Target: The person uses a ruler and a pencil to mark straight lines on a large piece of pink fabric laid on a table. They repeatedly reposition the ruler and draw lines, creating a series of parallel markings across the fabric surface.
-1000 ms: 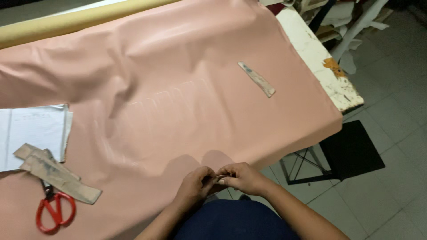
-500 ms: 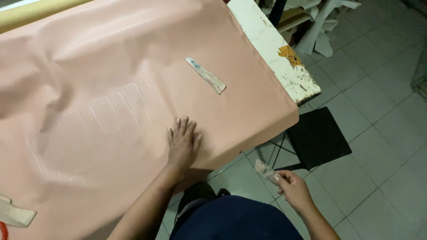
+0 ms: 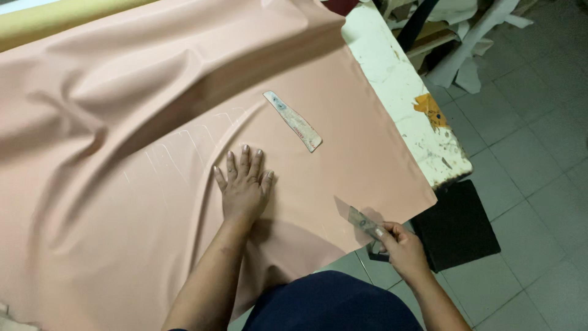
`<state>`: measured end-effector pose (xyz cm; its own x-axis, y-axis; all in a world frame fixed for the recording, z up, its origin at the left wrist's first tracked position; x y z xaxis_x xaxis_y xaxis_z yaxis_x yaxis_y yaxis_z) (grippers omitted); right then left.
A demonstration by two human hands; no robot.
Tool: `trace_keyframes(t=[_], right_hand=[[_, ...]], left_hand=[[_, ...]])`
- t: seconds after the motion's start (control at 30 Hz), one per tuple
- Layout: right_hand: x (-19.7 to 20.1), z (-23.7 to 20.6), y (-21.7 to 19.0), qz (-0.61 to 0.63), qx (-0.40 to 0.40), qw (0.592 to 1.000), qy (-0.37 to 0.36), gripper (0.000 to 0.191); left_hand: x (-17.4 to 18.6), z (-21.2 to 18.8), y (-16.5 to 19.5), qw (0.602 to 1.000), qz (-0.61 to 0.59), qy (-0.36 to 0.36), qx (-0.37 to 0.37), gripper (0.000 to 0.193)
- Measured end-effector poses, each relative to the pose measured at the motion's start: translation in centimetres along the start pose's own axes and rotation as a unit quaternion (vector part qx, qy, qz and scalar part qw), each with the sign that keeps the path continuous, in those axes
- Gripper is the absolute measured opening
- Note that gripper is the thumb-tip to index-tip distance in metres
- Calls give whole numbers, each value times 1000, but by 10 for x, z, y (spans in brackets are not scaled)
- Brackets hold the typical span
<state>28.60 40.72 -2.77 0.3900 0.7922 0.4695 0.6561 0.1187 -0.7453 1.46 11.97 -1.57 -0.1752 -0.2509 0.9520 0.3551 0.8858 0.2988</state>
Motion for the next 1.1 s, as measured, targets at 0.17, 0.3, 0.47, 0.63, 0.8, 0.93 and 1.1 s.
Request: trace_keyframes(t=[0.17,0.3,0.47,0.63,0.8,0.93,1.1], right_hand=[[-22,71,-46,-58,81,995,0,29],[-42,118,-85,-74,85,994,-15,27],[-57,151,-130,-113,107,987,-35,26],[-52,175,-158,-177,113,976,-60,26],[-43,188,-155,-181,135,970,-92,26],[-36,196,-145,-127,158,970,-133,26],[-24,198,-127,-202,252,934,-153,23]], left_hand=[[9,36,-29,1000,2,10,11,66],[20,63,-53,1000,-5,-3,16,66],[31,93,-74,998,-42,-27,42,66],[20,91,-45,997,31,65,43,65],[-22,-1,60,983,-107,115,-98,41],[-44,-53,107,986,-120,107,-42,53],[-51,-55,113,989,-136,58,14,60]])
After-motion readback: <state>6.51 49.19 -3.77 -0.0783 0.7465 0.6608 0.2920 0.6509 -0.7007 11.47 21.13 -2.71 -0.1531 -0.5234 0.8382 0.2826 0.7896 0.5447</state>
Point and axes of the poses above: each hand's wrist, its own z-axis towards the middle knuckle, its own x-axis out of the back of the hand, y = z × x, the point moved 4 cm from there along z, towards the middle knuckle, and after that the axes turned 2 degrees about -z, right-handed, at the moved point
